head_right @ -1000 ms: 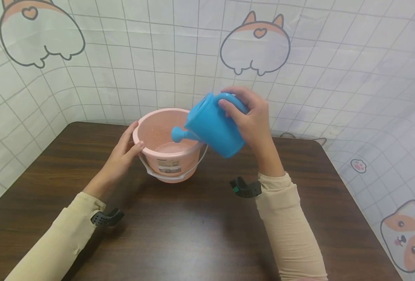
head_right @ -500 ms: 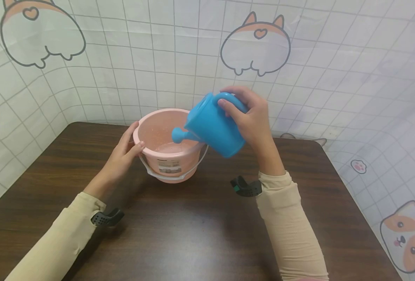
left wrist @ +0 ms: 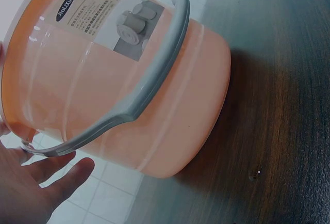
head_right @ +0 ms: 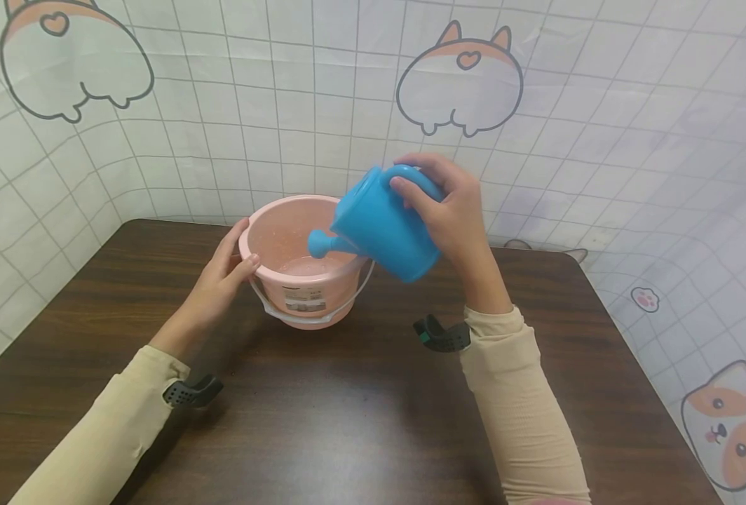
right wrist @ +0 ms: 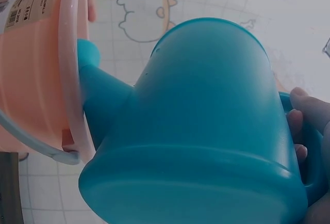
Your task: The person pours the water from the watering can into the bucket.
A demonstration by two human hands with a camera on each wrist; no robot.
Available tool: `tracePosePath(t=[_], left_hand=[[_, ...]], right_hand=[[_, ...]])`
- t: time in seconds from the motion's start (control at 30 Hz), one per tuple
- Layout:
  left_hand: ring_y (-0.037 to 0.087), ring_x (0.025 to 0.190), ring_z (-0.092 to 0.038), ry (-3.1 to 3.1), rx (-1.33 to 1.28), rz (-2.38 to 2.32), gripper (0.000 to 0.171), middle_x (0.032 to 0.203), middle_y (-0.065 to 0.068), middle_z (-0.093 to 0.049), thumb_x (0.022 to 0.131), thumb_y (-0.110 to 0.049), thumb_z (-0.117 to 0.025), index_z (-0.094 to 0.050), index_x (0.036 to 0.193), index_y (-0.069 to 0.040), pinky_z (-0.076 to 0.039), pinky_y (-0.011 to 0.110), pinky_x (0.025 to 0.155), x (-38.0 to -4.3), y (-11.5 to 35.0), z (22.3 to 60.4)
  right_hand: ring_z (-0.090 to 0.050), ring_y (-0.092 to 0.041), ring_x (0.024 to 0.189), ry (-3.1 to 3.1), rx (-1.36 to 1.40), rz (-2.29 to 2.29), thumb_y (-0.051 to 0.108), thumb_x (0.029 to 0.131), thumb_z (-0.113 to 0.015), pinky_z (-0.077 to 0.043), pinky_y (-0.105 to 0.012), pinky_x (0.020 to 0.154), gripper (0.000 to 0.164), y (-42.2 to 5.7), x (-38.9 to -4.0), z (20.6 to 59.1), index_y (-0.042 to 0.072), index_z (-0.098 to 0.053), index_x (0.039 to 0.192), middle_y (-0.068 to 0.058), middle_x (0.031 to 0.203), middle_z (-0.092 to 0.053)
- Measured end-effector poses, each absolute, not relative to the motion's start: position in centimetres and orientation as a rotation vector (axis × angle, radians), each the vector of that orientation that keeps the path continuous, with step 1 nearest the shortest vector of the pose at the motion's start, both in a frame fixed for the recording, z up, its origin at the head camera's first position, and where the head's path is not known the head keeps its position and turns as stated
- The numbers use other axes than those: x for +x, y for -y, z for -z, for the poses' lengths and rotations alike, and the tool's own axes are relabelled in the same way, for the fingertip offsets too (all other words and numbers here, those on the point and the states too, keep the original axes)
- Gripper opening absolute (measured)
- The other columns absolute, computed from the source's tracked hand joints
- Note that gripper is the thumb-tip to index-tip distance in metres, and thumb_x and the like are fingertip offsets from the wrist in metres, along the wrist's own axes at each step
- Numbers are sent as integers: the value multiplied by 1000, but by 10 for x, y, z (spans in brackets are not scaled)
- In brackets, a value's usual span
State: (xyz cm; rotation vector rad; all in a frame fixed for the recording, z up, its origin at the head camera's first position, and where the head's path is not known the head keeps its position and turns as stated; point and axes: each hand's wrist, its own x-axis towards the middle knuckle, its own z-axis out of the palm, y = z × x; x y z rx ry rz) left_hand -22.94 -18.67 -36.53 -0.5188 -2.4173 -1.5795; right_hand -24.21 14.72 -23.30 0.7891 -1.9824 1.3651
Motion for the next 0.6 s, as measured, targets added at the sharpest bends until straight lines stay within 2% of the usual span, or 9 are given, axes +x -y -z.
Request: tracePosePath(t=[0.6], left_hand=[[32,139,-32,2420,-522,1590,70,162,4,-13,97,-24,-52,-15,156,-23,-33,55,109,-229,186,365]], right_hand=[[-56,-6,63,1990,804,-1345,5,89,-66,-48,-23,68,20,-148,-244,233,-2,-69,108,18,68,-58]])
